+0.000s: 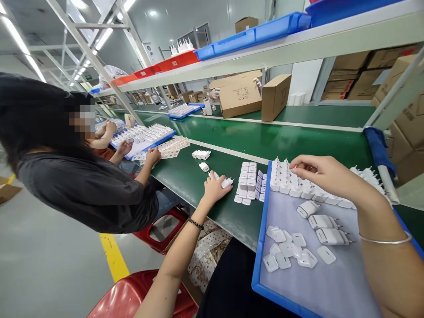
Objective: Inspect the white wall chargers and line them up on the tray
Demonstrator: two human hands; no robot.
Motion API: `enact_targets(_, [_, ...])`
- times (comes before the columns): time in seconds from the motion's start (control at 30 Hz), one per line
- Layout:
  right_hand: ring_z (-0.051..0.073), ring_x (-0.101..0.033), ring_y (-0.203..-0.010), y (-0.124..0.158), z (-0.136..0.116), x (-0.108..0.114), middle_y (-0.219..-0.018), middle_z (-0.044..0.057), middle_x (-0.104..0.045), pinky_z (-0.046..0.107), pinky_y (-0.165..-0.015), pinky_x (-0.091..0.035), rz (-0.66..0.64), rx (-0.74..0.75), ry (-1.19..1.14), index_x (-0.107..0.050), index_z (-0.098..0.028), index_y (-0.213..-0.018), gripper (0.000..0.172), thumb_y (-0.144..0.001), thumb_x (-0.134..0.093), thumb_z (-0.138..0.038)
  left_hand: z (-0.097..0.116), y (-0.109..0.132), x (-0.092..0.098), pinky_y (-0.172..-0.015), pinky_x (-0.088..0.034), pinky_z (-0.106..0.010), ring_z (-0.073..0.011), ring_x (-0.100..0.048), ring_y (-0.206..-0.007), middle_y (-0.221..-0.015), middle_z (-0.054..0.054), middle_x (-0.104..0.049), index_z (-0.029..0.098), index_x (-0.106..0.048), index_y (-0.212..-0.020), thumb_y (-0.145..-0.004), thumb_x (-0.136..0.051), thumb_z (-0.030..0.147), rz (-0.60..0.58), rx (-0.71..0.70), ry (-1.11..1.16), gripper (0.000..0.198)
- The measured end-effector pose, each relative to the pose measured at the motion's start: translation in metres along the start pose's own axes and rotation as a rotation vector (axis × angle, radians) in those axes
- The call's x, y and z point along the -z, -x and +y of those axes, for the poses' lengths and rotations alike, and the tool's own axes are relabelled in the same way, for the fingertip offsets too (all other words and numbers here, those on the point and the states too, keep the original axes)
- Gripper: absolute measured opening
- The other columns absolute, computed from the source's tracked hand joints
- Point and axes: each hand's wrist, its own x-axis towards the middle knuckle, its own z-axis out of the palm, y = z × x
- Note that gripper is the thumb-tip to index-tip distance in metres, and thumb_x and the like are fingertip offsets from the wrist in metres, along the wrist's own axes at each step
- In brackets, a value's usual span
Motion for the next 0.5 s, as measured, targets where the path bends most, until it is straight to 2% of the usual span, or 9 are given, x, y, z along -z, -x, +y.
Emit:
enact_targets(0.1, [0.019, -0.061, -0.077, -0.003, -0.01, -0.009, -0.089, 0.005, -0.071, 0.03, -0.067, -0.045, -0.036, 0.022, 0.021, -0.07, -0.019, -0.099, 0.035, -0.099, -0.055, -0.051, -0.01, 0.004, 0.0, -0.108, -0.045, -0.062, -0.0503, -0.054, -0.134, -0.168, -0.023, -0.023, 0.027, -0.061, -0.14, -0.09, -0.066, 0.06, -0.018, -0.056, 0.077, 0.06])
enact_targets(0.2, [0.017, -0.067, -0.084, -0.017, -0.038, -0.039, -0.094, 0.005, -0.072, 0.032, -0.077, -0.054, -0.153, 0.059, 0.048, -0.069, -0.016, -0.101, 0.028, -0.103, -0.053, -0.038, -0.032, -0.004, 0.009, -0.107, -0.048, -0.062, -0.0499, -0.059, -0.13, -0.167, -0.021, -0.027, 0.03, -0.061, -0.143, -0.078, -0.078, 0.065, -0.096, -0.167, 0.182, 0.076])
enact_targets(0.27, [0.017, -0.069, -0.088, -0.031, -0.061, -0.076, -0.099, 0.005, -0.073, 0.035, -0.083, -0.058, -0.241, 0.059, 0.082, -0.07, -0.015, -0.107, 0.021, -0.103, -0.06, -0.033, -0.051, -0.014, 0.018, -0.107, -0.053, -0.051, -0.0399, -0.065, -0.126, -0.166, -0.018, -0.03, 0.033, -0.049, -0.154, -0.081, -0.075, 0.065, -0.147, -0.257, 0.261, 0.084])
enact_targets(0.33, [0.02, -0.07, -0.098, -0.044, -0.082, -0.121, -0.115, 0.007, -0.072, 0.04, -0.09, -0.06, -0.297, 0.032, 0.119, -0.068, -0.015, -0.12, 0.029, -0.1, -0.068, -0.036, -0.069, -0.025, 0.026, -0.106, -0.055, -0.041, -0.0293, -0.065, -0.126, -0.163, -0.015, -0.035, 0.033, -0.033, -0.164, -0.098, -0.052, 0.057, -0.167, -0.328, 0.323, 0.072])
enact_targets(0.37, [0.022, -0.07, -0.105, -0.05, -0.091, -0.144, -0.123, 0.009, -0.07, 0.044, -0.094, -0.06, -0.302, 0.003, 0.145, -0.066, -0.016, -0.128, 0.035, -0.1, -0.069, -0.037, -0.076, -0.031, 0.029, -0.106, -0.056, -0.039, -0.0262, -0.064, -0.128, -0.162, -0.015, -0.037, 0.03, -0.028, -0.166, -0.104, -0.038, 0.047, -0.169, -0.354, 0.343, 0.065])
enact_targets(0.43, [0.026, -0.067, -0.115, -0.059, -0.106, -0.184, -0.134, 0.012, -0.065, 0.048, -0.098, -0.059, -0.3, -0.082, 0.207, -0.062, -0.017, -0.136, 0.042, -0.1, -0.069, -0.038, -0.085, -0.042, 0.032, -0.113, -0.052, -0.04, -0.0245, -0.057, -0.137, -0.163, -0.014, -0.037, 0.025, -0.029, -0.166, -0.102, -0.028, 0.026, -0.168, -0.41, 0.362, 0.064])
enact_targets(0.5, [0.027, -0.066, -0.119, -0.067, -0.113, -0.213, -0.14, 0.013, -0.062, 0.05, -0.099, -0.058, -0.293, -0.166, 0.261, -0.06, -0.018, -0.14, 0.045, -0.1, -0.069, -0.037, -0.087, -0.05, 0.03, -0.123, -0.044, -0.041, -0.0253, -0.049, -0.146, -0.165, -0.013, -0.036, 0.022, -0.044, -0.158, -0.091, -0.036, 0.013, -0.179, -0.487, 0.361, 0.069])
